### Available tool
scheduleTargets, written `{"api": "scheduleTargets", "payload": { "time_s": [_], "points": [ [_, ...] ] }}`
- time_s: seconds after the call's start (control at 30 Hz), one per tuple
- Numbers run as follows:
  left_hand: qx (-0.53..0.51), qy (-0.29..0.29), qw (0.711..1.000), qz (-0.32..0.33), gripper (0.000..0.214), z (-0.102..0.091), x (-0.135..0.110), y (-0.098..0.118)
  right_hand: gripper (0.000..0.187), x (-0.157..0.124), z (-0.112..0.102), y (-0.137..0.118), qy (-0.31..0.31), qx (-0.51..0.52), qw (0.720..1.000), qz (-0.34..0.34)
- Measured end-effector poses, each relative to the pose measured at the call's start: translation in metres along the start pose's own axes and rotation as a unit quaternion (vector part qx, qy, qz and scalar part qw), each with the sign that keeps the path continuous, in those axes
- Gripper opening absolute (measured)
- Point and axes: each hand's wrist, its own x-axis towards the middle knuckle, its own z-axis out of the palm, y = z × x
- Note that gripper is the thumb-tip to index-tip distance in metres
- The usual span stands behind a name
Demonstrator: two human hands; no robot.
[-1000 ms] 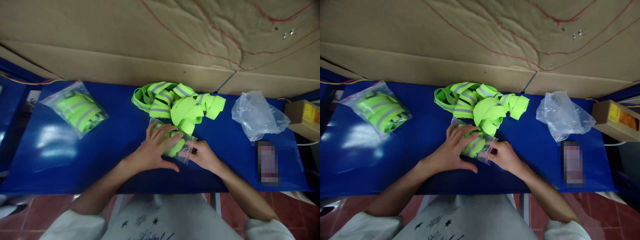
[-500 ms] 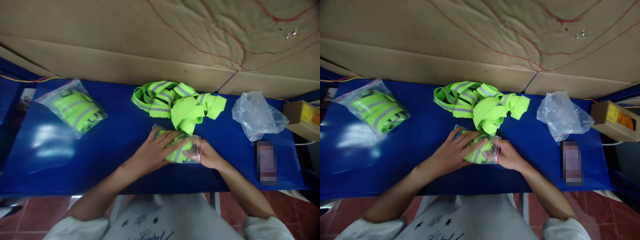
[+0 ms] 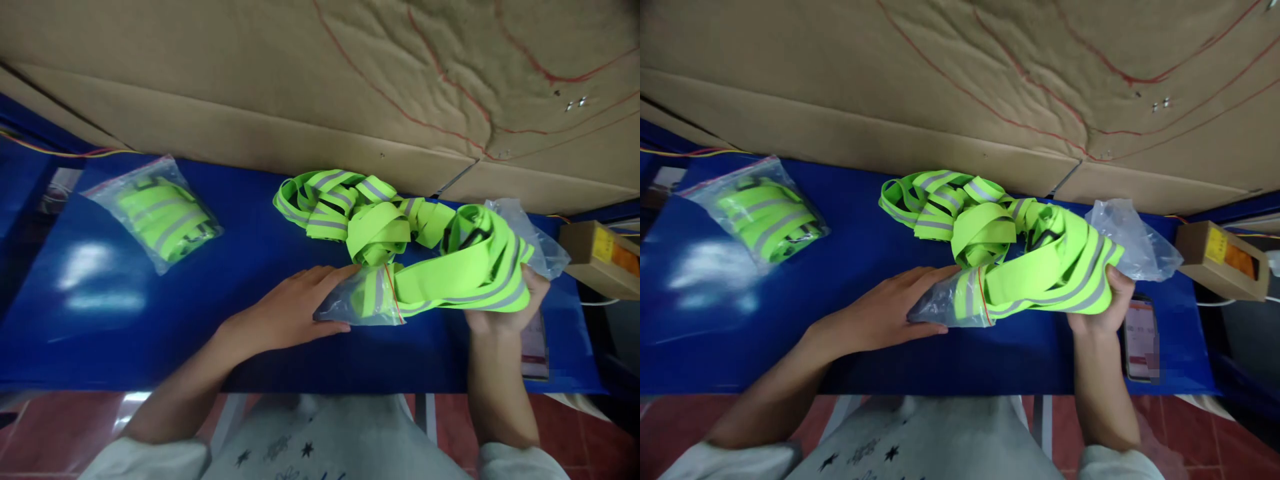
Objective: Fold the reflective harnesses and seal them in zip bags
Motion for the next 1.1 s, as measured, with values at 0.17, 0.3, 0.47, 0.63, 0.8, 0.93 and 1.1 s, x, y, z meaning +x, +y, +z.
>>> {"api": "scheduleTargets", "payload": {
  "time_s": [0.17,0.3,0.47,0.63,0.8,0.93,1.1],
  "points": [
    [-0.151,-0.131,0.971,0.128,0.08,-0.006,-0.01,0.003,0.023,0.011,-0.007,-0.009,-0.002,0.089,0.995,-0.037],
    [-0.2,-0.212,0.933,0.211,0.083,-0.002,-0.009,0.017,0.017,0.01,-0.017,-0.004,-0.068,0.069,0.995,0.026],
    [-0.221,-0.202,0.934,0.197,0.075,0.007,-0.004,0.025,0.057,-0.013,-0.009,0.01,-0.305,-0.235,0.915,0.124],
    [-0.179,-0.032,0.975,0.127,0.075,0.018,0.0,0.02,0.086,-0.019,-0.007,0.001,-0.529,-0.225,0.807,0.133],
    [0.091,0.098,0.99,0.048,0.076,0.039,0.01,0.016,0.083,-0.017,-0.006,-0.002,-0.563,-0.282,0.772,0.084],
    [0.119,0.087,0.98,0.137,0.097,0.044,0.011,0.017,0.028,-0.017,-0.015,-0.002,-0.495,-0.324,0.806,0.028],
    [0.099,0.16,0.954,0.235,0.095,0.035,0.008,0.014,0.015,0.012,-0.065,-0.017,-0.107,-0.182,0.97,-0.118]
  ]
}}
